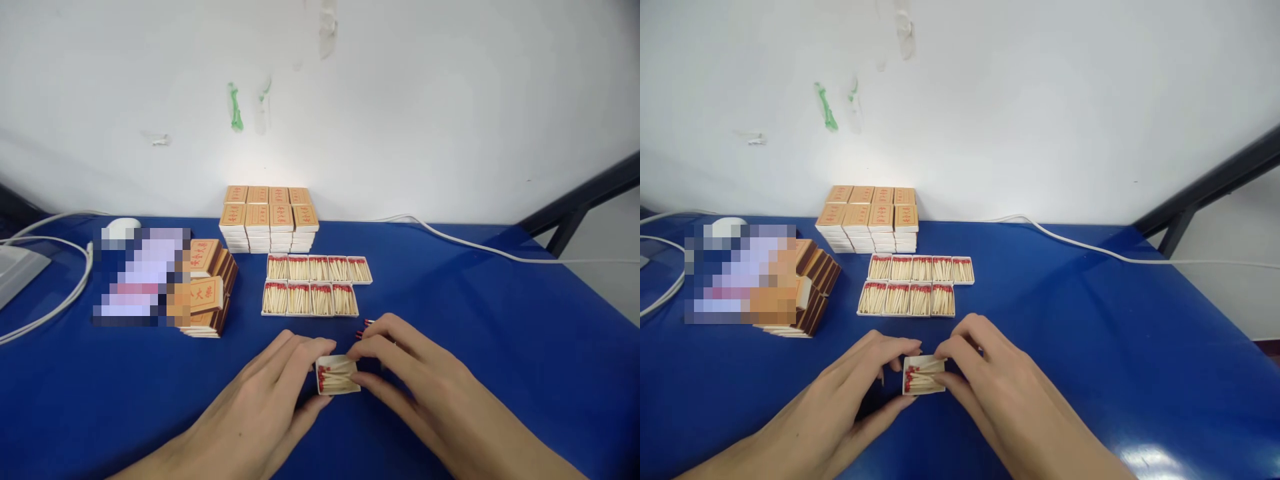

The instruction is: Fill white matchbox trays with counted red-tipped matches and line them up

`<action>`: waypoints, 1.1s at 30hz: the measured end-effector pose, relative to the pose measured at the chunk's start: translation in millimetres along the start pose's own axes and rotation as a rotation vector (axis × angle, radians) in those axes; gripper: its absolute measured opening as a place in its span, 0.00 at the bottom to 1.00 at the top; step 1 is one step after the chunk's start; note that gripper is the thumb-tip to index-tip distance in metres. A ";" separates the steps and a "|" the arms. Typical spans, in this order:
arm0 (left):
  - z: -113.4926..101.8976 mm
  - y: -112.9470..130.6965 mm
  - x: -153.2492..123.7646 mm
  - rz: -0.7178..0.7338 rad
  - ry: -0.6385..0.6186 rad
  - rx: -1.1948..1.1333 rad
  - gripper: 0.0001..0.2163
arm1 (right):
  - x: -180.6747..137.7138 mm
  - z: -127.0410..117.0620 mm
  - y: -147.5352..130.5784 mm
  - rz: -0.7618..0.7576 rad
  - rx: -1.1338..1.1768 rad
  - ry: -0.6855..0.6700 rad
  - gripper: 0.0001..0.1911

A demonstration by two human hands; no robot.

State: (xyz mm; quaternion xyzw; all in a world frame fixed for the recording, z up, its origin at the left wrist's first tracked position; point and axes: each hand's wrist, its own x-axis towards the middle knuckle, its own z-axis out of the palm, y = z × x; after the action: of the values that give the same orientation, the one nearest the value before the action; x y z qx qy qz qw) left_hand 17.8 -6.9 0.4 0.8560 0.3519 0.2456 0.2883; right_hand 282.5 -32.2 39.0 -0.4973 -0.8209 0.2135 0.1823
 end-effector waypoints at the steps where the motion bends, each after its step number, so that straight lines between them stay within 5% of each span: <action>1: 0.5 -0.5 -0.6 -0.006 -0.003 0.003 0.22 | -0.8 -0.7 1.0 -0.002 0.017 0.001 0.08; 17: -2.8 0.4 0.7 -0.010 -0.025 -0.066 0.24 | 3.2 4.0 -10.2 0.000 -0.069 0.083 0.14; 23: -4.3 1.1 -0.3 -0.013 -0.039 -0.088 0.23 | -6.2 -14.8 16.9 0.196 -0.145 0.251 0.09; 27: -3.0 -0.9 -0.7 -0.015 -0.041 -0.094 0.23 | -13.7 -10.1 36.0 0.256 -0.202 0.177 0.18; 33: -3.2 -0.5 0.1 -0.025 -0.015 -0.078 0.23 | -14.5 -4.5 36.2 0.270 -0.062 0.129 0.13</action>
State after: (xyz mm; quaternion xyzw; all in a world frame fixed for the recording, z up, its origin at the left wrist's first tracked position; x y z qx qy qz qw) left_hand 15.6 -5.5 2.4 0.8414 0.3507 0.2491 0.3272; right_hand 317.9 -29.3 22.3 -0.6212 -0.7393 0.1785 0.1890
